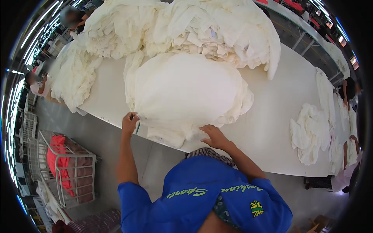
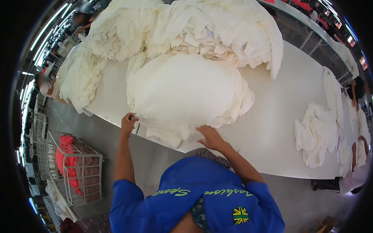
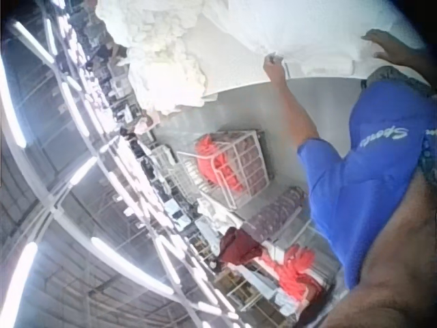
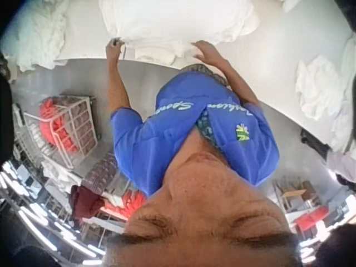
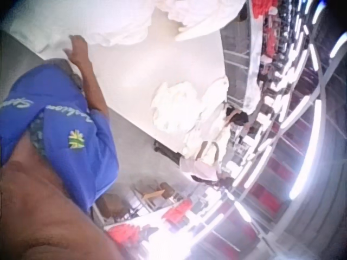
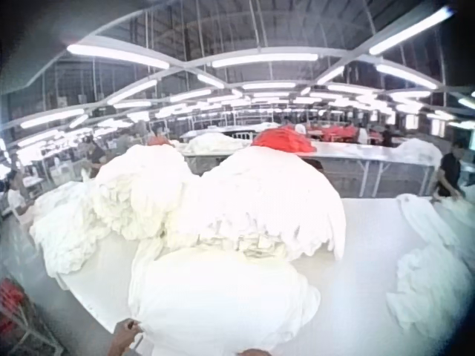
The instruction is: The person uses small scissors to trim loose threads from white and pink garments in a factory setting. They handle each item individually, snipping excess fabric and placing the finished pieces into a metal cart.
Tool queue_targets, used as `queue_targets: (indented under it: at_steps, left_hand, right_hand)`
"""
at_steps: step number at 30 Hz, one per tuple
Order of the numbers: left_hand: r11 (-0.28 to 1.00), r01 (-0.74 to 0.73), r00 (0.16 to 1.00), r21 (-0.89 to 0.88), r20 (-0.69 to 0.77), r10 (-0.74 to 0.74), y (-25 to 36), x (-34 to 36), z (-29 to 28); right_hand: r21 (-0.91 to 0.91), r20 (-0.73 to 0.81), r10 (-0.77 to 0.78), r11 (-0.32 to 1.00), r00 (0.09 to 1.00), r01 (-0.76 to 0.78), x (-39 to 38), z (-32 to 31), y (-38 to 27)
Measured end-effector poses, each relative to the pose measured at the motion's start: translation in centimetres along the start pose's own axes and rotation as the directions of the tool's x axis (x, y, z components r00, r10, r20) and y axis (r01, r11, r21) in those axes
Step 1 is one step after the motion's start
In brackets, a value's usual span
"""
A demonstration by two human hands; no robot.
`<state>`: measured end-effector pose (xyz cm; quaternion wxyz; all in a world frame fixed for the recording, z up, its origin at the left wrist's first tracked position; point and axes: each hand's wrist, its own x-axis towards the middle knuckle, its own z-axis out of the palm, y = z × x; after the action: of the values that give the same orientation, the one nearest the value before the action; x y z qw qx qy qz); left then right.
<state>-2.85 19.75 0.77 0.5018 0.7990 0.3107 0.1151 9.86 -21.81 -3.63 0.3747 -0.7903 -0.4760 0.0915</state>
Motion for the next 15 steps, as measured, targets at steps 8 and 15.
queue_targets:
  at_steps: [8, 15]
  left_hand:
    - [0.952, 0.052, 0.912, -0.303, -0.374, -0.169, -4.3, -2.8, 1.8]
    - [0.917, 0.161, 0.919, -0.366, -0.284, -0.274, -3.1, -4.8, 6.7]
  right_hand:
    - [0.021, 0.07, 0.301, 0.953, 0.951, -0.303, -2.6, -0.3, 1.8]
    - [0.059, 0.199, 0.336, 0.934, 0.921, -0.353, 0.1, 1.3, -1.2]
